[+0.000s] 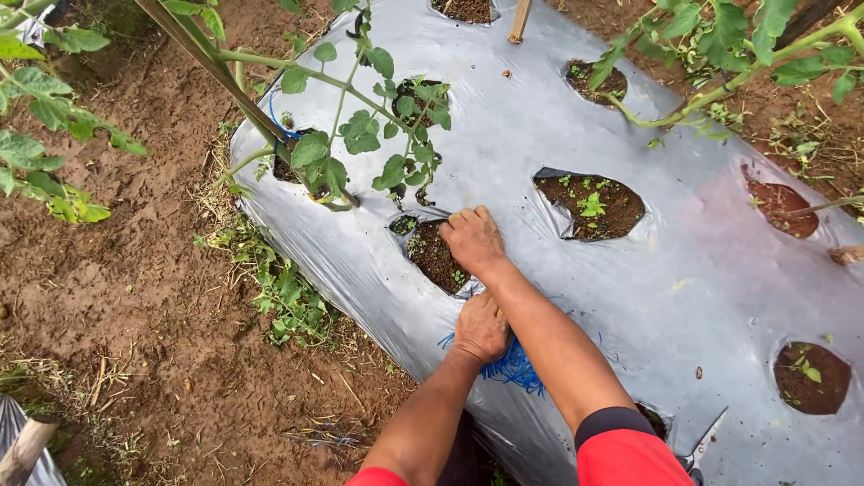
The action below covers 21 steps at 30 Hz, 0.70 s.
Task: The person ties tomato plants to wooden stakes using blue string. They cut pieces of string with scissors, wrap the string around the plant and stake, and secure it with a knot.
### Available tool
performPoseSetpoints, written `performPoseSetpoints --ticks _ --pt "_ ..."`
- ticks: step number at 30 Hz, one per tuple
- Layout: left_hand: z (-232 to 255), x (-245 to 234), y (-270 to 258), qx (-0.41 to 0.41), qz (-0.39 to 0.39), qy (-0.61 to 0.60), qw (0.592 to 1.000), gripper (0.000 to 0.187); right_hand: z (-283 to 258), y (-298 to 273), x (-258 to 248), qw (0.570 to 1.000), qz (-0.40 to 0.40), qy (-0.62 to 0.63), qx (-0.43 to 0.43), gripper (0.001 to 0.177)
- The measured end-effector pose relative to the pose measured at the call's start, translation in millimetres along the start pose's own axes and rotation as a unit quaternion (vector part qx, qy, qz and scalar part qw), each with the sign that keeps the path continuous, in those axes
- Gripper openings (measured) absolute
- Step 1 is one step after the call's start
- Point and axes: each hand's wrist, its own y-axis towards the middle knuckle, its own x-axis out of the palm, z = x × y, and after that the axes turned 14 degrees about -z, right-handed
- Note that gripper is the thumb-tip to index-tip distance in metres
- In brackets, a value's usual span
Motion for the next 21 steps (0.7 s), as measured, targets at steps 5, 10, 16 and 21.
performPoseSetpoints --ticks 5,10,16,21 --pt "2 -18 12 0.002 -0.020 0.014 1.000 0.020 6 -26 -29 0.987 0.034 0.157 0.031 0.027" --pt "16 -48 29 0.010 -0.035 0.022 0.999 0.022 59 -73 -45 0.927 0.171 0.329 0.051 0.024" --pt "19 -54 34 0.003 -0.035 0.030 0.999 0.021 149 -101 -76 0.894 0.185 0.363 0.186 0.017" --pt "19 -53 38 0.008 -0.030 0.028 0.999 0.019 182 -80 -28 0.946 0.097 0.134 0.278 0.020"
